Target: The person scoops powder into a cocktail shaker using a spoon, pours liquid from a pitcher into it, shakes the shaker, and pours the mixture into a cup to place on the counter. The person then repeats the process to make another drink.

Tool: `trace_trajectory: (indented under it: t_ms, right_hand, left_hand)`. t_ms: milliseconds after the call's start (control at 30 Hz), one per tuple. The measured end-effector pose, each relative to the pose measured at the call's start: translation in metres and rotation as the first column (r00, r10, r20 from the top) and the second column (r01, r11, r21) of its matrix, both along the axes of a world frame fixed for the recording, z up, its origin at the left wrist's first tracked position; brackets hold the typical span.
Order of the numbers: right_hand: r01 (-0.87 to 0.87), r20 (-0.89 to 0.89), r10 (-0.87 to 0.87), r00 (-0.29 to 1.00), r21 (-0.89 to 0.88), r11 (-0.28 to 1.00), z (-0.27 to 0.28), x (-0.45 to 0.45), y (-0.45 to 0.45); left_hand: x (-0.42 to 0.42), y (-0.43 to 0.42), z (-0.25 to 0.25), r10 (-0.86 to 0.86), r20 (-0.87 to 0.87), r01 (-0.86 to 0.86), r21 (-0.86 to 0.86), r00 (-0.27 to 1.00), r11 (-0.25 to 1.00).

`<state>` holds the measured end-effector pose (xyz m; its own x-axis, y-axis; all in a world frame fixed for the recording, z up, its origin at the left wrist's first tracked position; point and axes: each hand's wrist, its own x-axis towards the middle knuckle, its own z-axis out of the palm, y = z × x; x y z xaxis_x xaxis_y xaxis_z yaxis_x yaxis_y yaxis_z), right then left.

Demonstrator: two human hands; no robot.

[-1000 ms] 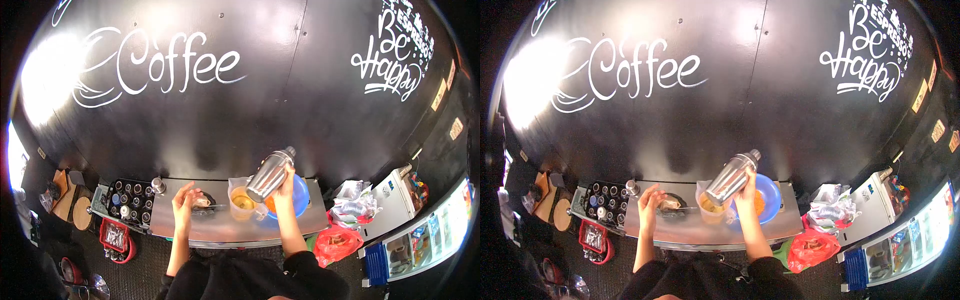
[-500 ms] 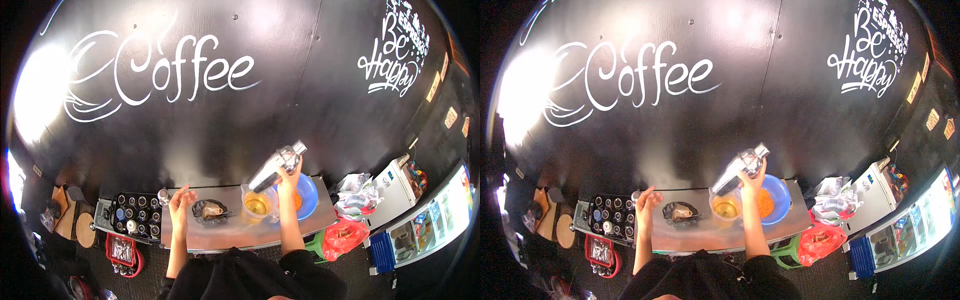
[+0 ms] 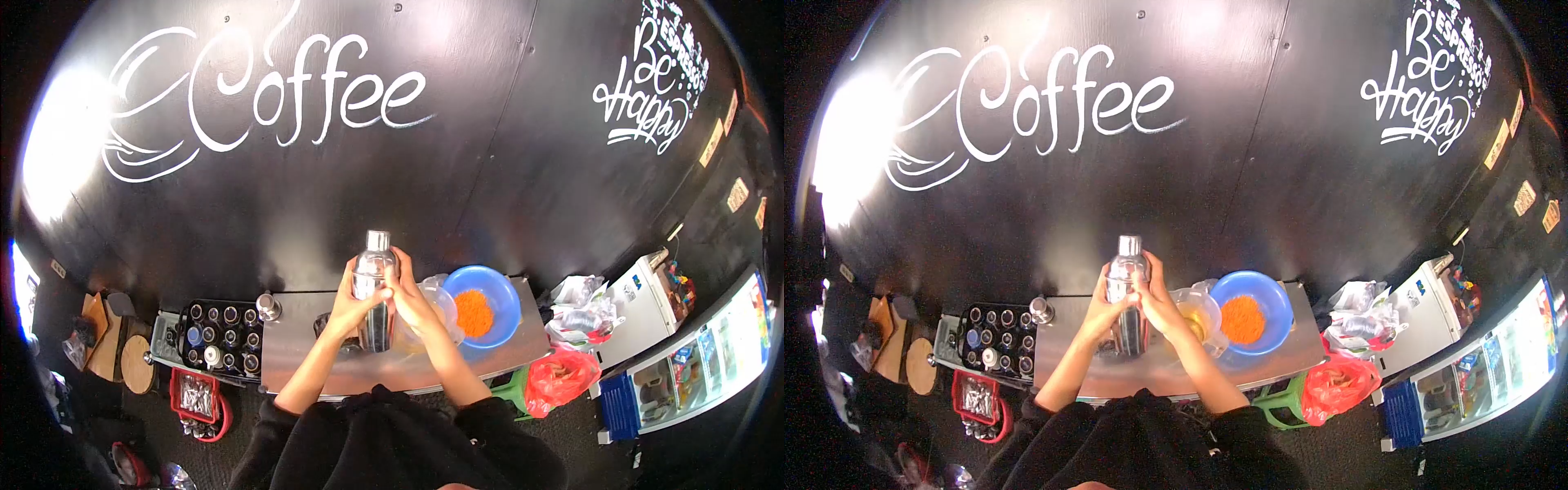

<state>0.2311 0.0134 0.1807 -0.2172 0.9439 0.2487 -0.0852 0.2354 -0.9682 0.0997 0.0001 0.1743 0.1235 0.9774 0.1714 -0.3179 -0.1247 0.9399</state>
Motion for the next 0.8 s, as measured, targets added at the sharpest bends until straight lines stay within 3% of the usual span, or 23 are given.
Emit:
trace_trajectory:
  t_ms: [67, 133, 167, 200, 233, 267, 300, 333, 400, 467, 533, 567, 600, 667, 733, 767, 800]
  right_hand:
    - [-0.172, -0.201, 0.150, 0.968, -0.100, 0.980, 0.007, 0.009, -0.003]
    - [-0.188, -0.109, 0.183, 0.977, -0.038, 0.981, 0.005, 0.021, -0.005]
    - [-0.080, -0.024, 0.081, 0.996, 0.041, 0.996, 0.005, 0.029, -0.007]
    - [0.022, 0.055, -0.029, 0.998, 0.129, 0.991, 0.004, 0.035, -0.009]
    - [0.079, -0.007, -0.079, 0.997, 0.072, 0.994, 0.002, 0.042, -0.012]
    - [0.079, -0.007, -0.078, 0.997, 0.071, 0.994, -0.001, 0.051, -0.014]
    - [0.068, -0.054, -0.071, 0.996, -0.056, 0.996, -0.003, 0.061, -0.016]
    - [0.055, -0.099, -0.074, 0.992, -0.181, 0.982, -0.006, 0.068, -0.019]
    - [0.130, -0.118, -0.157, 0.981, -0.208, 0.969, -0.011, 0.075, -0.019]
    - [0.083, -0.232, -0.153, 0.961, -0.285, 0.955, -0.013, 0.084, -0.015]
    - [0.093, -0.270, -0.170, 0.948, -0.275, 0.957, -0.006, 0.088, -0.008]
    - [0.099, -0.274, -0.172, 0.946, -0.261, 0.960, -0.003, 0.092, -0.008]
    - [0.105, -0.273, -0.176, 0.946, -0.256, 0.961, 0.000, 0.095, -0.012]
    - [0.104, -0.272, -0.176, 0.946, -0.260, 0.960, 0.003, 0.100, -0.019]
    - [0.083, -0.263, -0.158, 0.952, -0.274, 0.958, -0.001, 0.103, -0.016]
    - [0.070, -0.296, -0.156, 0.942, -0.280, 0.957, -0.001, 0.103, -0.014]
    - [0.070, -0.298, -0.155, 0.942, -0.276, 0.959, -0.001, 0.103, -0.012]
  left_hand:
    - [-0.005, 0.005, -0.006, 0.028, -0.035, -0.028, 0.001, 0.999, 1.000]
    - [-0.010, 0.015, -0.004, 0.159, -0.053, -0.152, 0.115, 0.986, 0.982]
    - [-0.016, 0.015, -0.002, 0.264, -0.046, -0.254, 0.157, 0.964, 0.955]
    - [-0.031, 0.036, -0.029, 0.360, 0.100, -0.369, 0.095, 0.928, 0.925]
    - [-0.035, 0.034, -0.004, 0.431, 0.267, -0.445, -0.012, 0.862, 0.896]
    - [-0.046, 0.036, 0.009, 0.500, 0.396, -0.543, -0.005, 0.770, 0.840]
    - [-0.061, 0.043, 0.016, 0.464, 0.533, -0.536, -0.024, 0.708, 0.844]
    - [-0.056, 0.037, 0.022, 0.501, 0.625, -0.645, 0.005, 0.599, 0.764]
    - [-0.038, 0.034, -0.011, 0.667, 0.297, -0.709, 0.050, 0.683, 0.704]
    - [0.002, 0.002, -0.048, 0.457, 0.080, -0.461, 0.271, 0.886, 0.845]
    - [0.008, -0.004, -0.051, 0.333, -0.054, -0.299, 0.321, 0.941, 0.899]
    - [0.004, 0.010, -0.048, 0.449, 0.110, -0.462, 0.240, 0.887, 0.854]
    - [-0.009, 0.020, -0.018, 0.455, 0.494, -0.472, -0.099, 0.741, 0.876]
    - [-0.050, 0.025, 0.016, 0.298, 0.704, -0.325, -0.099, 0.645, 0.940]
    - [-0.028, 0.011, 0.008, 0.508, 0.404, -0.528, -0.070, 0.761, 0.846]
    - [-0.021, 0.007, -0.031, 0.450, 0.112, -0.460, 0.092, 0.886, 0.883]
    - [-0.013, -0.018, -0.020, 0.265, -0.016, -0.247, 0.317, 0.964, 0.916]
